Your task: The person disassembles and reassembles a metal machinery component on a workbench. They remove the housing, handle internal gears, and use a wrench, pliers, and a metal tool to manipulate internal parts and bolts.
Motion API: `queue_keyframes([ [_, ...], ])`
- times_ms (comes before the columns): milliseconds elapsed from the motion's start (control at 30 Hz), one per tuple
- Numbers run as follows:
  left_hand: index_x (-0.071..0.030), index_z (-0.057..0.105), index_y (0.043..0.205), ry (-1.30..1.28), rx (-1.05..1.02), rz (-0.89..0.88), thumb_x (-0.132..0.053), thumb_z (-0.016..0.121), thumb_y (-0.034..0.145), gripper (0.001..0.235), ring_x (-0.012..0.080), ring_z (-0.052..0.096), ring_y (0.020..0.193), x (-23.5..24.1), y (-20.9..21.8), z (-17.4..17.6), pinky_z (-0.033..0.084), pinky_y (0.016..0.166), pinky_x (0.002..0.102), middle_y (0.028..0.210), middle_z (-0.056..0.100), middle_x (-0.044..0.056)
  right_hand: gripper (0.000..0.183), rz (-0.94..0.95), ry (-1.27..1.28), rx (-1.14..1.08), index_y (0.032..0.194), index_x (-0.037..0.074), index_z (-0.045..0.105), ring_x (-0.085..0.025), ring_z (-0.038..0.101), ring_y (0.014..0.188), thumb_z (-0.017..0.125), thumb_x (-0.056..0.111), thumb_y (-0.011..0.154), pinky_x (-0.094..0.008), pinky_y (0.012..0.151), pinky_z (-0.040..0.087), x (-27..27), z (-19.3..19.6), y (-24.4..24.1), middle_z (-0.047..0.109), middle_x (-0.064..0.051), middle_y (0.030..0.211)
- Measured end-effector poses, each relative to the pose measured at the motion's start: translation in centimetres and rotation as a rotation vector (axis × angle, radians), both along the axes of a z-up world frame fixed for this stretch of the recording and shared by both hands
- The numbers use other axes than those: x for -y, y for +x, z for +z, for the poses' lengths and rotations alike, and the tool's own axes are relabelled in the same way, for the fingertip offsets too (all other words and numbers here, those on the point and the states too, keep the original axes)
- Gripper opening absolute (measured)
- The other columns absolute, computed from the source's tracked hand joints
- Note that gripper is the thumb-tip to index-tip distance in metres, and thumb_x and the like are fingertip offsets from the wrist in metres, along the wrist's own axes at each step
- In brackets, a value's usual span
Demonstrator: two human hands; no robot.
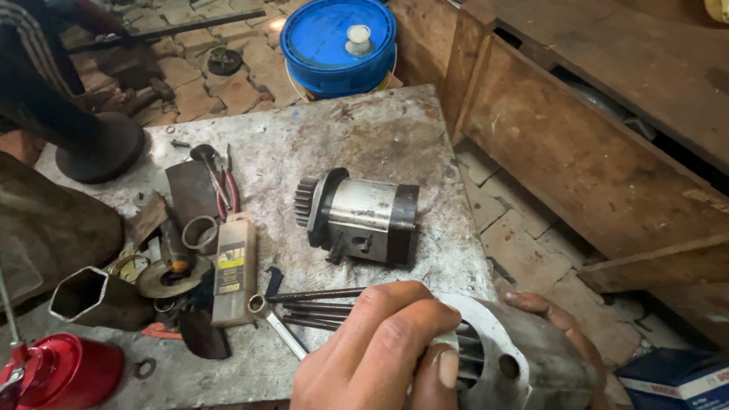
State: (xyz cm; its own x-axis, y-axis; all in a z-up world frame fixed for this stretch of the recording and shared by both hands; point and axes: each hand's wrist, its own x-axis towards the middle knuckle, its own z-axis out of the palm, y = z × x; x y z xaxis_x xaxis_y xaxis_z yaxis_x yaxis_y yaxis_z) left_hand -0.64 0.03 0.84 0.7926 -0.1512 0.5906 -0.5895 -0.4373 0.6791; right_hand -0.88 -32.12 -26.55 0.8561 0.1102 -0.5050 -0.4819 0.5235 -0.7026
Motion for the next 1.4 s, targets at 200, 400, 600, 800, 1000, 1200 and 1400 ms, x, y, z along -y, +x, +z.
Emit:
queue_keyframes([
  [200, -0.008, 0.066, 0.099, -0.035, 0.102, -0.042, -0.01, 0.076, 0.082, 0.02, 0.0227, 0.078, 0.084, -0.3, 0.1, 0.1, 0.064, 0.071, 0.032, 0.094, 0.07, 0.009, 0.04, -0.037, 0.012, -0.042, 0.118, -0.006, 0.065, -0.024, 0.068, 0.095, 0.06, 0.025, 0.094, -0.037, 0.087, 0.054, -0.5, 0.3, 0.5, 0.072, -0.018, 0.105],
  [400, -0.006, 0.065, 0.1, 0.021, 0.127, -0.077, -0.008, 0.074, 0.08, 0.022, 0.026, 0.076, 0.085, -1.0, 0.2, 0.0, 0.062, 0.071, 0.035, 0.096, 0.069, 0.011, 0.039, -0.075, 0.03, -0.066, 0.115, -0.005, 0.067, -0.024, 0.071, 0.087, 0.06, 0.026, 0.094, -0.036, 0.082, 0.057, -0.8, 0.0, 0.2, 0.074, -0.017, 0.098],
  [600, -0.008, 0.066, 0.1, -0.121, -0.116, -0.055, -0.008, 0.071, 0.085, 0.016, 0.0244, 0.078, 0.084, -0.3, -0.5, 0.1, 0.062, 0.071, 0.034, 0.097, 0.07, 0.01, 0.038, -0.228, 0.068, -0.181, 0.112, -0.005, 0.069, -0.023, 0.073, 0.079, 0.059, 0.028, 0.094, -0.035, 0.076, 0.06, -1.4, 0.4, 0.9, 0.076, -0.017, 0.091],
  [800, -0.006, 0.065, 0.106, -0.181, -0.204, -0.127, -0.019, 0.069, 0.09, 0.021, 0.0242, 0.079, 0.094, -0.4, -0.1, -0.5, 0.062, 0.081, 0.035, 0.104, 0.071, 0.012, 0.042, -0.114, 0.018, -0.163, 0.112, -0.005, 0.071, -0.025, 0.074, 0.074, 0.061, 0.031, 0.093, -0.037, 0.072, 0.061, -2.9, 3.3, 0.4, 0.077, -0.02, 0.088],
  [1000, -0.006, 0.064, 0.121, -0.377, -0.531, -0.296, -0.037, 0.073, 0.082, 0.05, 0.0209, 0.076, 0.114, -1.2, 0.4, -1.9, 0.055, 0.104, 0.035, 0.113, 0.076, 0.011, 0.043, 0.027, -0.033, -0.094, 0.113, -0.005, 0.07, -0.025, 0.073, 0.076, 0.062, 0.031, 0.092, -0.037, 0.074, 0.061, -4.8, 3.6, -1.3, 0.076, -0.02, 0.09],
  [1200, -0.003, 0.051, 0.137, -0.55, -0.467, -0.341, -0.045, 0.079, 0.089, 0.071, 0.0279, 0.063, 0.134, -0.5, 0.1, -2.2, 0.043, 0.118, 0.041, 0.134, 0.07, 0.017, 0.043, 0.062, -0.058, -0.086, 0.114, -0.005, 0.069, -0.025, 0.073, 0.078, 0.062, 0.031, 0.091, -0.038, 0.075, 0.06, -3.8, 3.5, -2.3, 0.075, -0.02, 0.092],
  [1400, -0.003, 0.037, 0.15, -0.854, -0.787, -0.877, -0.039, 0.079, 0.091, 0.081, 0.0303, 0.053, 0.146, -0.9, 1.2, -1.2, 0.035, 0.13, 0.042, 0.145, 0.06, 0.018, 0.044, 0.072, -0.103, -0.066, 0.115, -0.005, 0.068, -0.025, 0.072, 0.08, 0.063, 0.031, 0.09, -0.038, 0.076, 0.059, -1.8, 4.4, -2.9, 0.074, -0.02, 0.093],
])
